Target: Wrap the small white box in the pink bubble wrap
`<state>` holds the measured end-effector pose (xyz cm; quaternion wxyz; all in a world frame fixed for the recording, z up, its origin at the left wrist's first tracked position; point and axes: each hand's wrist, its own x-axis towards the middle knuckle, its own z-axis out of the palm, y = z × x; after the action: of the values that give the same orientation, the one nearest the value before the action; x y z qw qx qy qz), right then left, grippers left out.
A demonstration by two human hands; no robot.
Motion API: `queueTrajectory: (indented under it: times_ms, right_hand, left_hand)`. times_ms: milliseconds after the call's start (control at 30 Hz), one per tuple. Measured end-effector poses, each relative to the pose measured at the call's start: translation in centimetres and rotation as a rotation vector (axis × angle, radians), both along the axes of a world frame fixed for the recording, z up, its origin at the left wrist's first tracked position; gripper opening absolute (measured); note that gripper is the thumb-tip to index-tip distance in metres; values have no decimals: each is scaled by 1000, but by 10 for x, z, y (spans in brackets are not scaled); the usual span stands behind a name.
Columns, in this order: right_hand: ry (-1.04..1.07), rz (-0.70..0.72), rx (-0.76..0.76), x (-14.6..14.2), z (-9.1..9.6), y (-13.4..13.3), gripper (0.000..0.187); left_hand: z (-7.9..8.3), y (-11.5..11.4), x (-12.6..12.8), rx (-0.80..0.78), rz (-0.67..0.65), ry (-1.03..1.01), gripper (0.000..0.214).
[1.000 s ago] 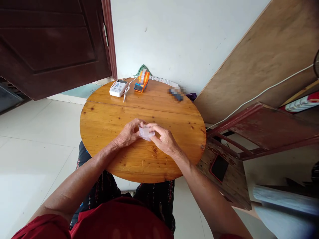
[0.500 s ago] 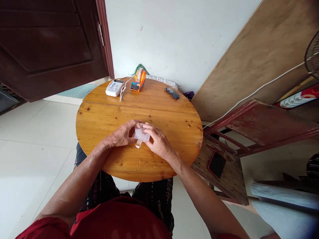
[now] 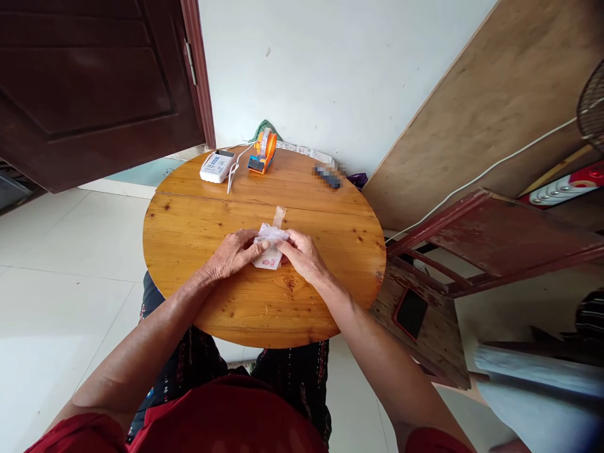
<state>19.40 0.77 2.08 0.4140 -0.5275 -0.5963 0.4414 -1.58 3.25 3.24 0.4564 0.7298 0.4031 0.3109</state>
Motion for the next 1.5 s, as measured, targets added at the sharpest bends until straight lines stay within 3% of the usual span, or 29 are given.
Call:
queueTrajectory:
  times_ms: [167, 300, 500, 800, 1167, 1500]
  right_hand:
    - [-91, -3, 46, 1, 6, 13, 39]
    - [-175, 35, 81, 1, 15, 21, 36]
    - [-182, 39, 139, -9, 12, 18, 42]
    - [-195, 23, 313, -11, 5, 9, 32]
    - [40, -97, 157, -19, 0, 22, 31]
    - [-72, -102, 231, -19, 5, 16, 29]
  left_hand:
    - [-10, 4, 5, -279, -96, -268, 73]
    - [-23, 8, 9, -338, -91, -427, 97]
    - [-30, 11, 11, -363, -44, -432, 118]
    - [-28, 9, 9, -345, 10, -376, 114]
    - [-22, 8, 12, -370, -25, -452, 108]
    - [-31, 15, 10, -329, -50, -471, 106]
